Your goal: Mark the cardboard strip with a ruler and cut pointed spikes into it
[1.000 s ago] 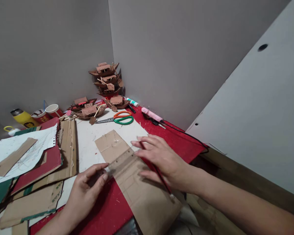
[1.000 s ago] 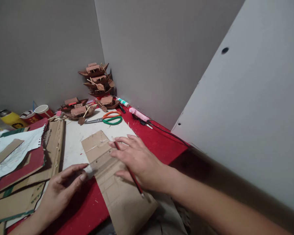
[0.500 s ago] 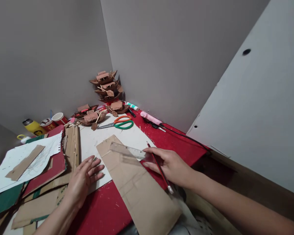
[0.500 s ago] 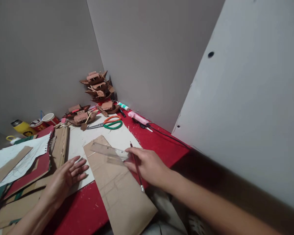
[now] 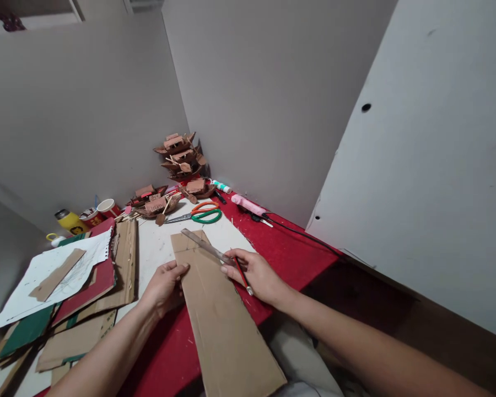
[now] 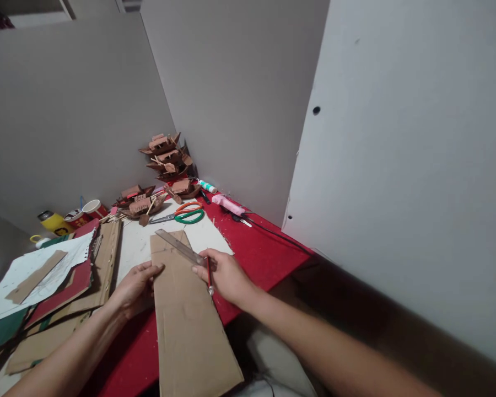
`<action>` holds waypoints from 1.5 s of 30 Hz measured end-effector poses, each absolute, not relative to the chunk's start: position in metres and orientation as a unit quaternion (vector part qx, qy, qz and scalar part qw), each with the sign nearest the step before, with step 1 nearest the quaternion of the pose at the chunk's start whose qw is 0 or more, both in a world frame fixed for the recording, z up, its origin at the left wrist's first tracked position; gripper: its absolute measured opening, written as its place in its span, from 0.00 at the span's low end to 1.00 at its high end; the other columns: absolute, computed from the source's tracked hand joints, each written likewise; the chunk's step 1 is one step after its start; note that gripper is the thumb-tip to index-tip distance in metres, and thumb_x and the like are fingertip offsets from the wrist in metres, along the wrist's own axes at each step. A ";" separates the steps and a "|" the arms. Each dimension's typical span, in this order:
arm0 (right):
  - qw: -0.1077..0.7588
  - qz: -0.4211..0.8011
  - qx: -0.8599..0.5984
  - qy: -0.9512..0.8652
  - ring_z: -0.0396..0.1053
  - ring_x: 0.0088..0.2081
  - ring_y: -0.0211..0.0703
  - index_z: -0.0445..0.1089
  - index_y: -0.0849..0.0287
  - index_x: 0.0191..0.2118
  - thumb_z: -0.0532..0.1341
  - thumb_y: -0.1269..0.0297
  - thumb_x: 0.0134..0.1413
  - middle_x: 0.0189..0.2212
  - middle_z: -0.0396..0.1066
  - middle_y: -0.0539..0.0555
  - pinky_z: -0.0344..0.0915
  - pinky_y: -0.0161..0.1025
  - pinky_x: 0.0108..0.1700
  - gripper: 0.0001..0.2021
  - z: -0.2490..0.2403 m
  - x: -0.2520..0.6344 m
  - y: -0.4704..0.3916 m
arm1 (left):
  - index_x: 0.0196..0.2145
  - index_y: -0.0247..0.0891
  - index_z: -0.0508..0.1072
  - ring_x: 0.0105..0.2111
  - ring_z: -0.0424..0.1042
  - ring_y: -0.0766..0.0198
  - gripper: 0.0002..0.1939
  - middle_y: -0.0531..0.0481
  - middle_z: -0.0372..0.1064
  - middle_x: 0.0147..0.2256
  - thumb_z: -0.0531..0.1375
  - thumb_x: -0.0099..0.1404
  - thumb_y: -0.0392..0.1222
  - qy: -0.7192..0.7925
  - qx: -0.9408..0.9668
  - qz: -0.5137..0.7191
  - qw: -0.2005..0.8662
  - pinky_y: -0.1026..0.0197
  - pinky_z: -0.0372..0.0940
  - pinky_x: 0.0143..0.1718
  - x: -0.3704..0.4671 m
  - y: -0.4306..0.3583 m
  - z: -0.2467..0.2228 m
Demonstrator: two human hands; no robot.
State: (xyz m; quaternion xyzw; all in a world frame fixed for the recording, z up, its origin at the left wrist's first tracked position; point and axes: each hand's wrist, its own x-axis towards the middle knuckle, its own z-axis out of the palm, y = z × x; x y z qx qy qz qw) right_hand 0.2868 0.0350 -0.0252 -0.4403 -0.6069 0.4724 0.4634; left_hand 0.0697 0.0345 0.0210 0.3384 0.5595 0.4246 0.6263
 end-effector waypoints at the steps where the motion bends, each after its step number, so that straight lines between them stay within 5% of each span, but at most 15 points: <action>1: 0.470 0.476 -0.437 -0.601 0.69 0.31 0.42 0.69 0.61 0.39 0.65 0.50 0.49 0.29 0.71 0.52 0.67 0.39 0.34 0.19 -0.023 0.288 0.035 | 0.24 0.35 0.70 0.12 0.56 0.74 0.17 0.60 0.59 0.14 0.73 0.44 0.44 0.555 0.343 0.427 0.627 0.71 0.51 0.13 0.071 0.035 0.021; 7: 0.508 0.474 -0.450 -0.562 0.67 0.28 0.41 0.70 0.61 0.40 0.67 0.46 0.45 0.26 0.69 0.50 0.66 0.37 0.32 0.24 -0.009 0.307 0.036 | 0.26 0.36 0.70 0.12 0.56 0.74 0.19 0.62 0.57 0.13 0.74 0.43 0.47 0.557 0.351 0.445 0.607 0.70 0.56 0.15 0.062 0.029 0.022; 13: 0.530 0.462 -0.448 -0.552 0.69 0.31 0.42 0.70 0.61 0.40 0.69 0.45 0.41 0.29 0.71 0.52 0.66 0.39 0.35 0.26 0.004 0.309 0.043 | 0.29 0.34 0.73 0.19 0.67 0.70 0.19 0.55 0.71 0.21 0.74 0.43 0.45 0.551 0.368 0.477 0.578 0.66 0.65 0.24 0.056 0.026 0.025; 21: 0.559 0.472 -0.387 -0.561 0.70 0.34 0.43 0.67 0.58 0.41 0.65 0.50 0.48 0.34 0.73 0.53 0.66 0.37 0.35 0.20 0.030 0.292 0.059 | 0.44 0.39 0.76 0.35 0.78 0.58 0.24 0.47 0.79 0.39 0.72 0.50 0.48 0.517 0.413 0.505 0.555 0.61 0.69 0.32 0.073 0.011 0.043; 27: 0.548 0.489 -0.351 -0.581 0.71 0.33 0.42 0.65 0.57 0.41 0.62 0.55 0.50 0.33 0.73 0.51 0.67 0.38 0.36 0.15 0.030 0.269 0.075 | 0.45 0.38 0.76 0.39 0.78 0.54 0.24 0.45 0.79 0.42 0.71 0.51 0.49 0.501 0.426 0.499 0.565 0.58 0.71 0.37 0.085 0.002 0.046; 38: 0.488 0.407 -0.415 -0.651 0.65 0.28 0.41 0.66 0.59 0.38 0.64 0.54 0.47 0.27 0.67 0.50 0.60 0.37 0.31 0.16 0.011 0.283 0.100 | 0.44 0.34 0.72 0.24 0.72 0.66 0.26 0.54 0.72 0.26 0.72 0.48 0.43 0.560 0.353 0.483 0.573 0.62 0.71 0.27 0.056 0.000 0.013; 45: 0.450 0.379 -0.435 -0.682 0.64 0.29 0.40 0.68 0.61 0.41 0.63 0.54 0.50 0.28 0.67 0.50 0.61 0.37 0.32 0.17 0.004 0.284 0.086 | 0.53 0.38 0.64 0.24 0.72 0.68 0.34 0.53 0.72 0.31 0.69 0.50 0.32 0.591 0.291 0.516 0.547 0.64 0.70 0.25 0.052 0.003 0.017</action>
